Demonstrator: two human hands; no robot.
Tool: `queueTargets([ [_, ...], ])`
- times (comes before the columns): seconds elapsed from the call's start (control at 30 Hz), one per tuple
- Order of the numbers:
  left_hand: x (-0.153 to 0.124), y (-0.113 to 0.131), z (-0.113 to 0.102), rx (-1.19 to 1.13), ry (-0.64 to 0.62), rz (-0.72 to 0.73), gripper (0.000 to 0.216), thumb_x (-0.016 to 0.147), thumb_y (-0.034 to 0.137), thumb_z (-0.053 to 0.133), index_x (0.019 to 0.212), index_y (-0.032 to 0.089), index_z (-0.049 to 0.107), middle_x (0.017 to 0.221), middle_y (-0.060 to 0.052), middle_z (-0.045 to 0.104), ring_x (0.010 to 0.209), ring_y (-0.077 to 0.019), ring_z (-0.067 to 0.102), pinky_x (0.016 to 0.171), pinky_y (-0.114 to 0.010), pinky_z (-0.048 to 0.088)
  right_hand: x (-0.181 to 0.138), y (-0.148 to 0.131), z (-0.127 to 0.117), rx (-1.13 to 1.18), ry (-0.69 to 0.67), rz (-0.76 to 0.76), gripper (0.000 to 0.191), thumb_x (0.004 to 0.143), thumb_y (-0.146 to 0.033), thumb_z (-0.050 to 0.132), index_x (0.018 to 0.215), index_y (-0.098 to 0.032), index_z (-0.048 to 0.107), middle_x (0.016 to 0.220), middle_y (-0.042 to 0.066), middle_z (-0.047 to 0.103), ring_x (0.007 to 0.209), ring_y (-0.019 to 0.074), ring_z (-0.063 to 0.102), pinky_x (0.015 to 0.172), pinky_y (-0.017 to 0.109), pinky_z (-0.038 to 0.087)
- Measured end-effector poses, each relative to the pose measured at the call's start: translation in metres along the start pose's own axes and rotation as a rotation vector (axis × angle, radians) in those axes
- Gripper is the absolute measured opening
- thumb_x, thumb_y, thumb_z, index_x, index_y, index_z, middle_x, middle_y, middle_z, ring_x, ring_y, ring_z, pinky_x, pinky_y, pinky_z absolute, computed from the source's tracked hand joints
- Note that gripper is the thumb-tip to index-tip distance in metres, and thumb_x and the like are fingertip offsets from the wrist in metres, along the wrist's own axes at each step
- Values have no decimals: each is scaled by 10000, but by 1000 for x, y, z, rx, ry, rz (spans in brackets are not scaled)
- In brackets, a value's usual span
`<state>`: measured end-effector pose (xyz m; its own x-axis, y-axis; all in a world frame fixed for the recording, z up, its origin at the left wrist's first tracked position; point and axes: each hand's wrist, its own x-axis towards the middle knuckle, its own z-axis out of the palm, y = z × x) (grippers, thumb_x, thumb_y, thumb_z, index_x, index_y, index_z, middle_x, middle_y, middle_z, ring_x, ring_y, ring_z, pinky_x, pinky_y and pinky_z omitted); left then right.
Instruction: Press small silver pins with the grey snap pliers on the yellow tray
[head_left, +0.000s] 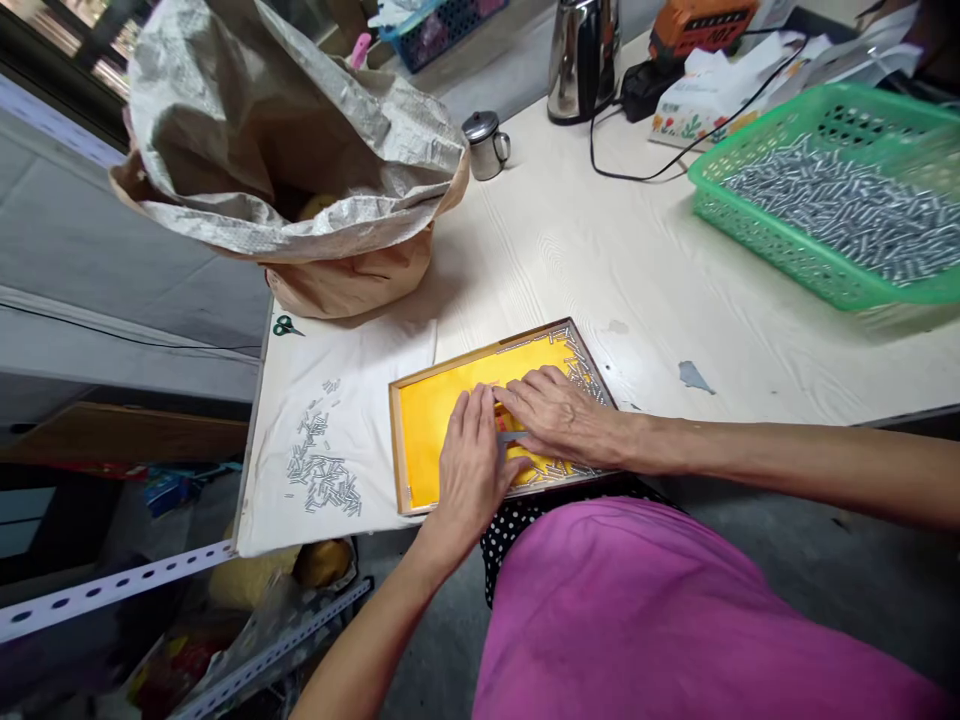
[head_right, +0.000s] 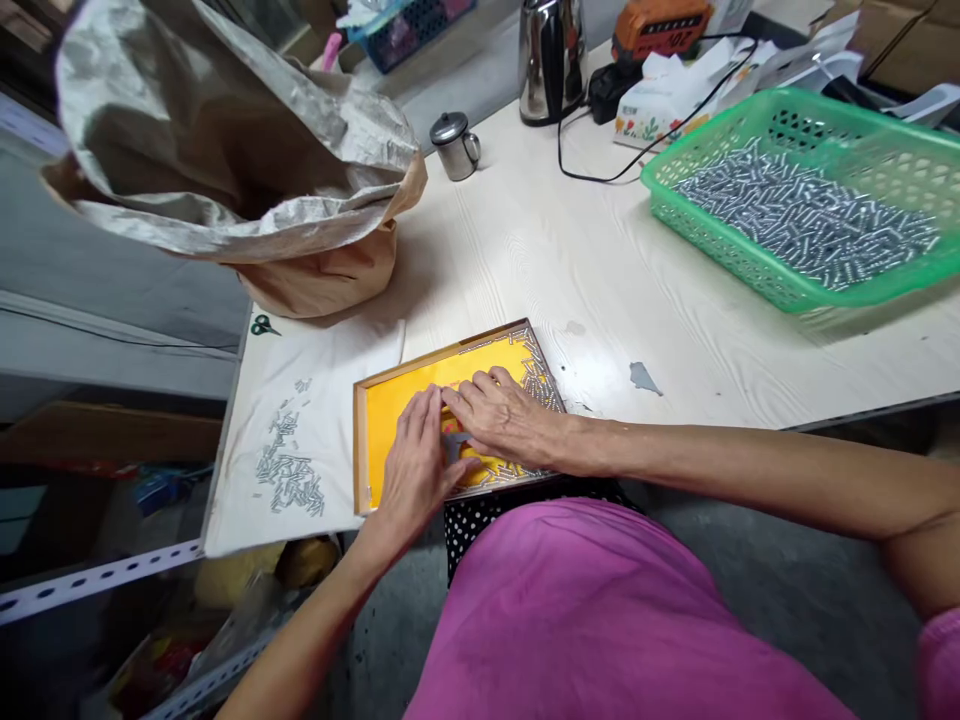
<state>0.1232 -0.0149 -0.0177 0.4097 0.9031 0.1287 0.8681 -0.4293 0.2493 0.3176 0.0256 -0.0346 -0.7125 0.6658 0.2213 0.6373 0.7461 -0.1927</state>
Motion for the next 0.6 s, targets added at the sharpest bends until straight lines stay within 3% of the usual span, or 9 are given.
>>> queueTargets([
  [0.1,23,-2,8,70,-55,13,786,825,242,698,1484,137,282,1320,-192,542,1225,-333,524,1000,-508,492,7,3,1,-10,23,-4,526,932,-311,510,1384,-63,405,1149,167,612,998,294,500,840,421,332],
  [0.23,38,-5,6,112,-144,-27,625,815,240,687,1374,151,422,1224,-132,585,1111,-289,550,942,-448,512,9,9,8,-87,26,42,620,911,-343,555,1420,-42,368,1172,187,609,1023,311,505,878,436,348],
  [0.4,42,-5,-4,169,-185,-23,339,853,254,662,1171,188,564,1065,-71,634,1011,-257,561,830,-373,517,9,15,13,-89,-67,62,242,970,-148,401,1132,-128,579,972,125,666,894,238,552,772,358,360],
  [0.5,44,-6,-5,176,-205,-8,119,873,245,648,971,209,590,979,-63,634,956,-246,562,754,-345,507,10,20,13,13,-150,58,218,1009,-190,375,983,-170,591,847,79,673,777,197,556,662,321,329],
  [0.6,48,-8,-7,186,-219,36,76,877,228,643,907,215,574,945,-65,629,928,-251,557,729,-351,505,8,25,14,60,-191,107,224,1026,-278,389,961,-182,581,805,64,677,692,179,549,584,315,274],
])
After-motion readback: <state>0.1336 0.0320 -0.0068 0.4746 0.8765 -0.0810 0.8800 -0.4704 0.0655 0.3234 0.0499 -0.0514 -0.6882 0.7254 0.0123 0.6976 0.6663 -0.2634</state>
